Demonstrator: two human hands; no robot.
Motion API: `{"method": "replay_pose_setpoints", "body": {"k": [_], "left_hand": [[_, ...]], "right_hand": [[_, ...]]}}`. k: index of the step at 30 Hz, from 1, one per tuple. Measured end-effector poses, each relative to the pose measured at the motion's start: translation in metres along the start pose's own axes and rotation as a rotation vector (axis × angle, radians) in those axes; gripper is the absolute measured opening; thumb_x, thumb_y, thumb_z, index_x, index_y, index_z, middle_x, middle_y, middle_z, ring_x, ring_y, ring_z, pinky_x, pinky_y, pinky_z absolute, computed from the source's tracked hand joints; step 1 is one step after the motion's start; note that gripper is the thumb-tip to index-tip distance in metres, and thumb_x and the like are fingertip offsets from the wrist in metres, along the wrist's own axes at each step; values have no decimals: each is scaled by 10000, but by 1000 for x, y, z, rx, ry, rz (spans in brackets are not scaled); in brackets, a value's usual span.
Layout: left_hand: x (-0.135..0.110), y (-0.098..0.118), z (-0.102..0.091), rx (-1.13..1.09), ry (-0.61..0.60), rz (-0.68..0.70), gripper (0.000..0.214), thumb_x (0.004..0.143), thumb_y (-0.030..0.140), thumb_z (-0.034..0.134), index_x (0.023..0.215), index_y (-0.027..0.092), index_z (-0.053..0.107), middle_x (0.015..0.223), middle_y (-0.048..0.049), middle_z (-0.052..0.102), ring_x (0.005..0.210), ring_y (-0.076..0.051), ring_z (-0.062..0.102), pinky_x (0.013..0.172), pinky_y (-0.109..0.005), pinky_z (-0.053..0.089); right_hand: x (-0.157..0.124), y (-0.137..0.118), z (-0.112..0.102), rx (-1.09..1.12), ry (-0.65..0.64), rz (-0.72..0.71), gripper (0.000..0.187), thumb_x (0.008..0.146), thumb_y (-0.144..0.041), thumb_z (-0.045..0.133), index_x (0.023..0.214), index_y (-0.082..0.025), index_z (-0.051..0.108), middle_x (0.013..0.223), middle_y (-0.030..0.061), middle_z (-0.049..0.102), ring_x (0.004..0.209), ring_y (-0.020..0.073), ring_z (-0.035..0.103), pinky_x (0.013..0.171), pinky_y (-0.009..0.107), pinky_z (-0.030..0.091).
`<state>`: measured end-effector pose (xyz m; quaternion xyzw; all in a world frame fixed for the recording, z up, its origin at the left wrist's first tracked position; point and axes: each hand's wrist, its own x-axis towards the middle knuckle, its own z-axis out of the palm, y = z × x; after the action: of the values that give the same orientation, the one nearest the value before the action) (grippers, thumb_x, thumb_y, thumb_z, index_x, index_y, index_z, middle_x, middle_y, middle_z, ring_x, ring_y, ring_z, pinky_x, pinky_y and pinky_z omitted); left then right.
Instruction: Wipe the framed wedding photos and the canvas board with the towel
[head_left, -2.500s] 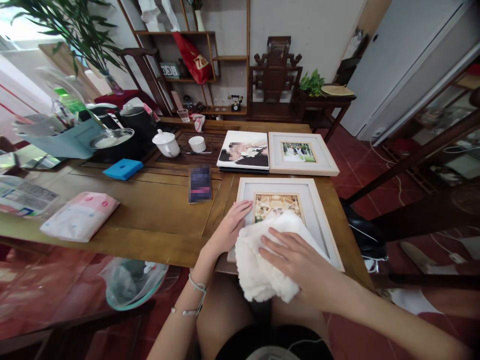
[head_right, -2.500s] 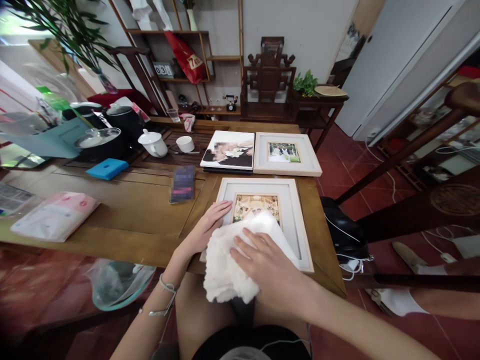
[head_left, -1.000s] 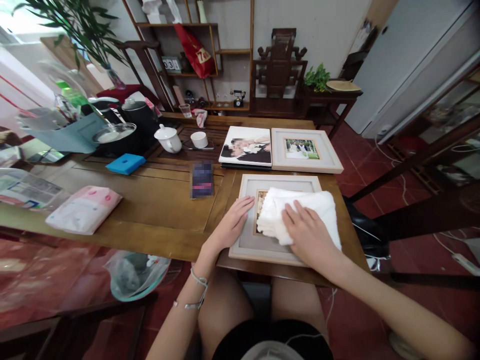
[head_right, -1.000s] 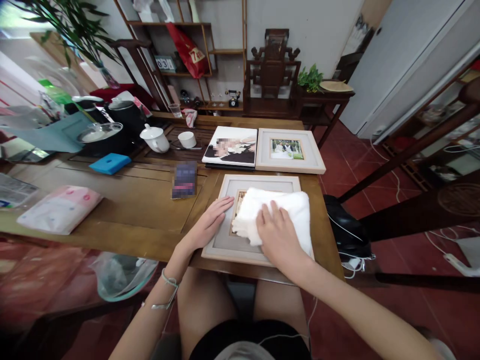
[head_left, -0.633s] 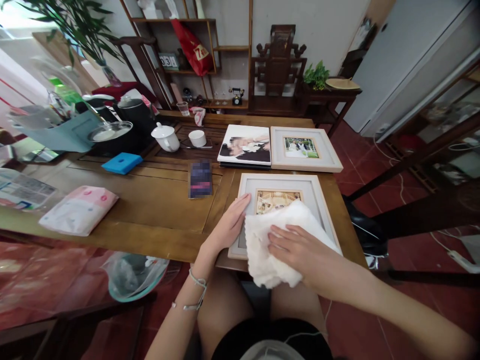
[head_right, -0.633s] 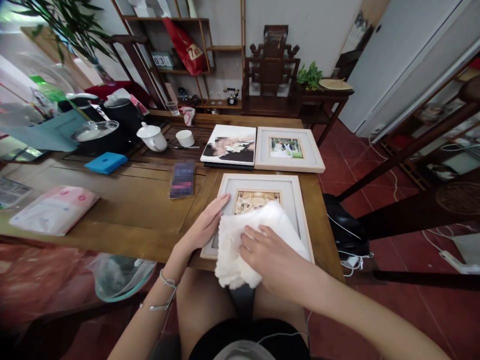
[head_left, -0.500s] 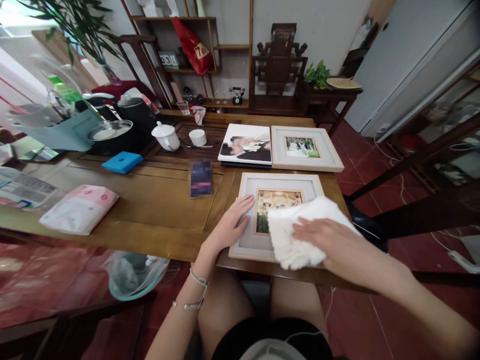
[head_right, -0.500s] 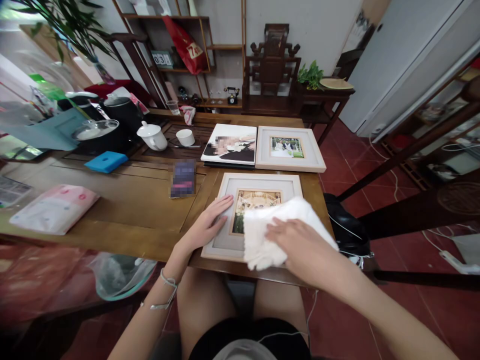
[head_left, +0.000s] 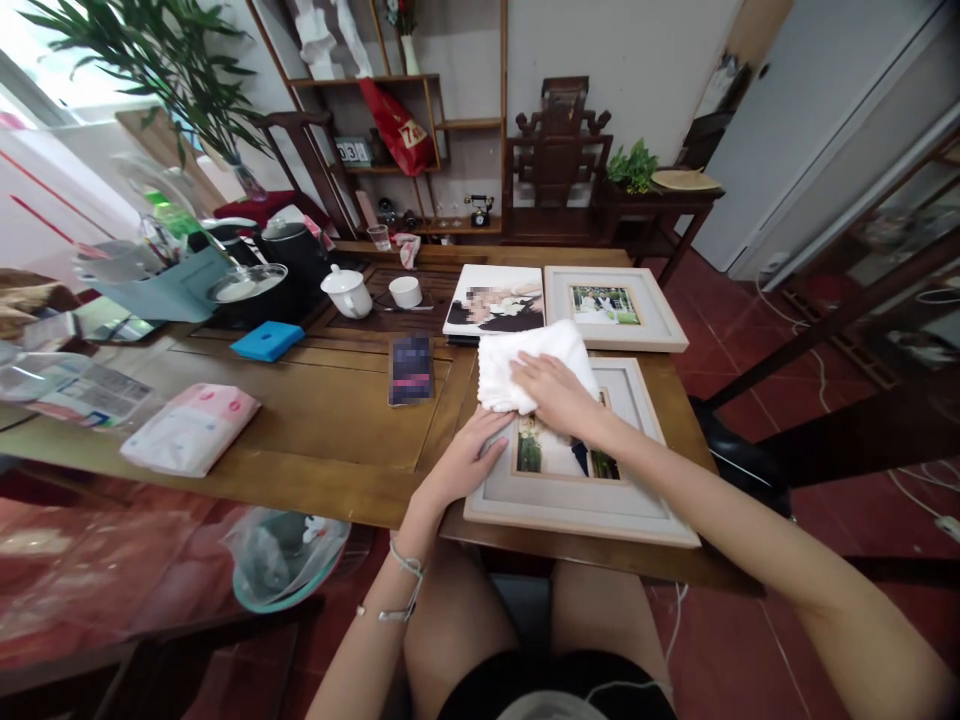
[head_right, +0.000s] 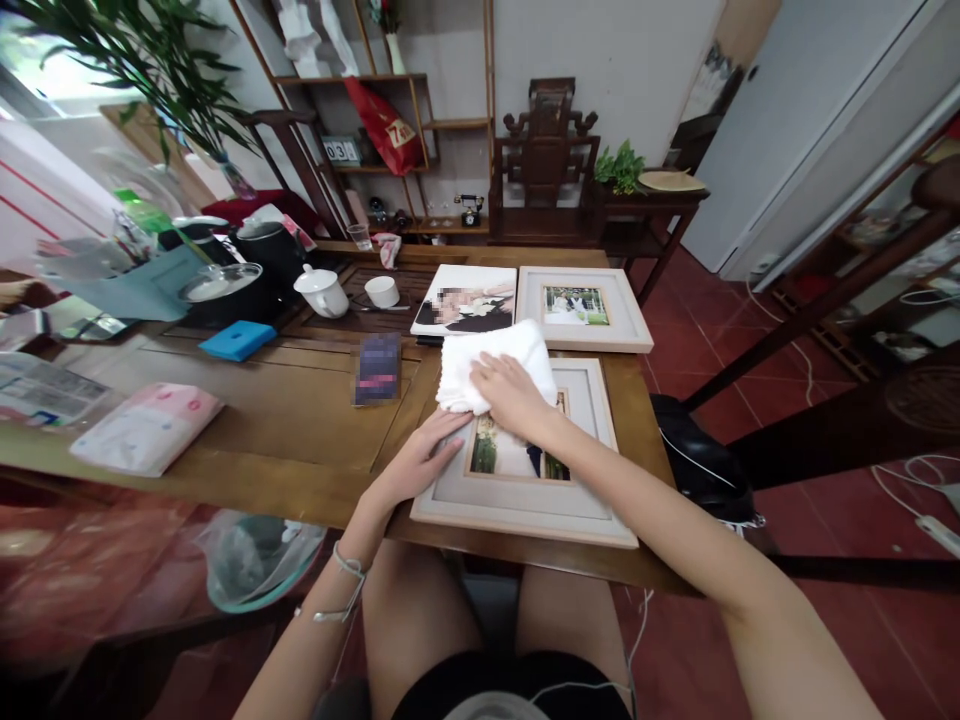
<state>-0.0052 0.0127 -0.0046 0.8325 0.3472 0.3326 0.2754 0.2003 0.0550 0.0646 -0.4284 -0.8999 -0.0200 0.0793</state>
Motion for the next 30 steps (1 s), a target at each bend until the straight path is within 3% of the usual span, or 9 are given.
{"method": "replay_pose_setpoints", "body": {"k": [5,11,15,17,20,23,25,27,30], "left_hand": [[0,-1,0,-19,-6,13,403,987,277,427,1368,221,545,1405,-104,566,1378,-267,440,1187,-565,277],[0,-1,1,-18,-22,37,427,992,221,390,1406,205,495,1476,-121,487,1415,-240,394,1201,-564,236],[-1,-1,1,-23,-19,29,429,996,211,371,1407,227,493,1483,-106,482,1417,-230,394,1204,-565,228],[-1,-1,1,-29,-10,24,429,998,206,360,1402,233,499,1478,-104,488,1416,-226,396,1206,-566,225],[-1,-1,1,-44,-3,17,429,997,202,355,1398,231,506,1476,-104,490,1419,-225,391,1208,-564,222],[-1,1,1,-61,-2,12,429,996,201,353,1393,240,513,1479,-94,489,1424,-228,382,1208,-568,221],[-1,1,1,-66,-4,9,429,996,201,355,1391,249,516,1481,-87,488,1427,-232,375,1206,-573,221],[-1,1,0,-67,-11,9,427,994,204,360,1388,252,520,1481,-85,488,1427,-235,375,1204,-574,226],[-1,0,0,-58,-20,4,424,994,208,366,1386,243,522,1477,-92,491,1426,-230,378,1205,-563,230]], "right_hand": [[-21,3,-2,-61,-53,-5,639,684,76,477,1310,-47,509,1399,208,538,1400,278,369,1125,460,292],[-84,52,-27,-222,-81,151,623,645,67,469,1244,-67,576,1287,194,633,1348,302,444,1089,497,339],[-106,73,-31,-230,-58,194,694,617,64,458,1294,-60,544,1310,194,618,1362,306,424,1074,504,360],[-110,59,-33,-213,-82,201,681,621,61,459,1291,-34,542,1322,213,602,1361,322,422,1049,499,392],[-119,6,-41,-148,-164,213,642,597,41,484,1223,-46,598,1291,227,617,1292,355,496,963,494,467],[-132,-51,-55,13,-247,65,713,534,16,513,1224,-128,619,1260,165,653,1211,312,572,946,436,492],[-138,-70,-58,88,-255,20,723,518,3,522,1221,-133,622,1248,155,662,1206,303,572,957,424,486],[-136,-64,-52,140,-214,49,677,562,-17,535,1227,-119,612,1246,161,662,1209,298,567,972,436,473],[-121,-19,-33,144,-89,109,578,712,-93,547,1290,-82,560,1353,193,583,1290,288,499,1061,477,392]]}}
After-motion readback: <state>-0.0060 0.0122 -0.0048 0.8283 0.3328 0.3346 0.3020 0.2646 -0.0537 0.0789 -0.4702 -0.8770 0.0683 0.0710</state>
